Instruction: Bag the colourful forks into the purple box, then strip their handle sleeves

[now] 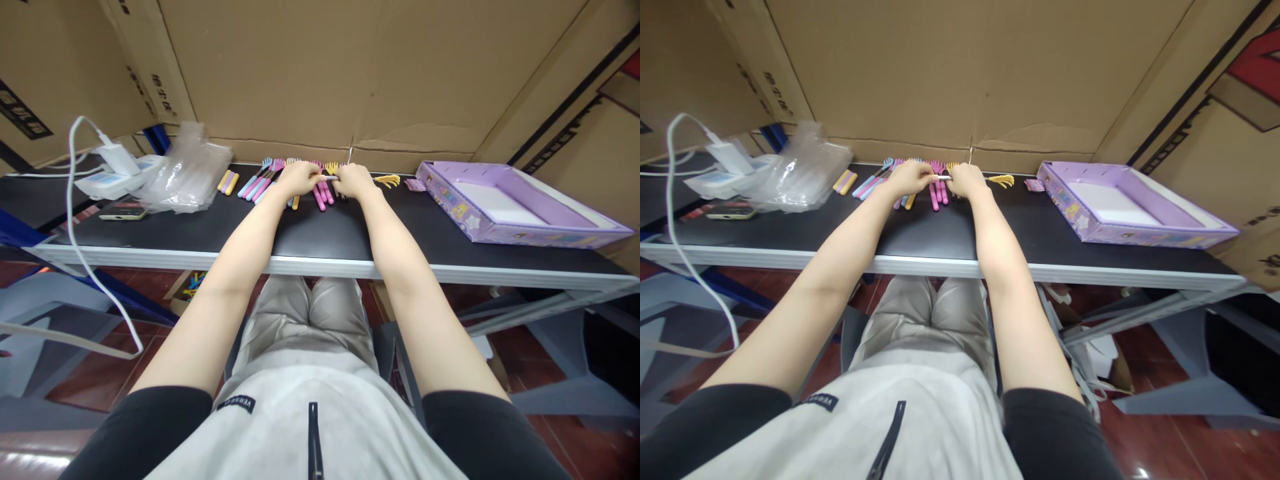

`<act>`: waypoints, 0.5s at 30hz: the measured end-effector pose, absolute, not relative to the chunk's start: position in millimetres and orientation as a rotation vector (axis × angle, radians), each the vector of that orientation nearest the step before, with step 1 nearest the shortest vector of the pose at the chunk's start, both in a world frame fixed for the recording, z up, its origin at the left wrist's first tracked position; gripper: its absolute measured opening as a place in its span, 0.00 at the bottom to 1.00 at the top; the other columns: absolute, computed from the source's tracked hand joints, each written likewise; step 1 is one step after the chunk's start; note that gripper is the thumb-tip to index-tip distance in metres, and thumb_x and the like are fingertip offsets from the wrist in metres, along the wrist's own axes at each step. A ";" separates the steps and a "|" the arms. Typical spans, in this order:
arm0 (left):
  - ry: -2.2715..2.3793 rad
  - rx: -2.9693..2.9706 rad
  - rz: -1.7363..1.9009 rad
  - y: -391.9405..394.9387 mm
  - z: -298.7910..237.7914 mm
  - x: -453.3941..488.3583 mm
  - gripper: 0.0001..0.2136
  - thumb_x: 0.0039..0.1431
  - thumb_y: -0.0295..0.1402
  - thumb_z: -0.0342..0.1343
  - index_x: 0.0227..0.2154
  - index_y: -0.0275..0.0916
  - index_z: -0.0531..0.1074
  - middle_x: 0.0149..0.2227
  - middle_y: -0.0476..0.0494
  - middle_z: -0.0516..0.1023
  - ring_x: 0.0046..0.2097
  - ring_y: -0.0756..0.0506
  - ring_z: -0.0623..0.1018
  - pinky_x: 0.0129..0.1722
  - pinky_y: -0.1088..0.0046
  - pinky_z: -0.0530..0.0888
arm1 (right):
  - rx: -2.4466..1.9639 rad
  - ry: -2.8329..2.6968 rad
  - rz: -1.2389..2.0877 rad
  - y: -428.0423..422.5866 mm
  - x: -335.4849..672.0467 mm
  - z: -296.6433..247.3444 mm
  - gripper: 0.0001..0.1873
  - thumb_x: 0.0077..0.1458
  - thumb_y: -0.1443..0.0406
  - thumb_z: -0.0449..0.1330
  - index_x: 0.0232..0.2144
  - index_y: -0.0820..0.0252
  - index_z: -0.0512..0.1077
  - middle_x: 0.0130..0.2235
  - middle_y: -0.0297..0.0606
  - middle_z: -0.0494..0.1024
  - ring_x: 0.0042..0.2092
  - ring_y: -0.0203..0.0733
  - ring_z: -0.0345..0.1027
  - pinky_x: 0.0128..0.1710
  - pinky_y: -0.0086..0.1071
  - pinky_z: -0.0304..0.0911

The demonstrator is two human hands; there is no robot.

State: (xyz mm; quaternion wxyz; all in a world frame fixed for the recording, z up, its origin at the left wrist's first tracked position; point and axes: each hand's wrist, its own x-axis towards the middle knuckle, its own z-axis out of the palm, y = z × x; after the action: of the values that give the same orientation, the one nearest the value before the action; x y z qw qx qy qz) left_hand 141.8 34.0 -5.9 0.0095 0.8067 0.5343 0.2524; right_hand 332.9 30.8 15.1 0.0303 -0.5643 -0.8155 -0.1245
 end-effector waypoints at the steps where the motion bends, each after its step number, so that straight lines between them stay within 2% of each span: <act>1: 1.663 2.523 0.792 34.6 -6.2 141.5 0.14 0.75 0.40 0.59 0.43 0.39 0.88 0.38 0.39 0.88 0.47 0.38 0.82 0.48 0.66 0.73 | -1.740 -2.509 -0.383 31.8 333.6 14.6 0.30 0.74 0.65 0.51 0.64 0.72 0.85 0.61 0.68 0.86 0.66 0.71 0.79 0.63 0.50 0.71; 15: 1.679 2.490 0.765 33.3 -2.5 141.2 0.14 0.75 0.42 0.60 0.44 0.39 0.87 0.37 0.40 0.85 0.48 0.38 0.81 0.50 0.65 0.72 | -1.754 -2.469 -0.333 31.9 335.0 14.9 0.29 0.72 0.66 0.52 0.63 0.73 0.85 0.61 0.68 0.86 0.66 0.72 0.80 0.64 0.52 0.72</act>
State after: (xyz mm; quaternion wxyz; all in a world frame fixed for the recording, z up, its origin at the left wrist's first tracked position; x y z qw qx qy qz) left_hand 141.2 33.3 -2.5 0.0214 0.8033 0.5417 0.2468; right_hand 335.0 31.9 14.9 0.0474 -0.5751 -0.8094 -0.1092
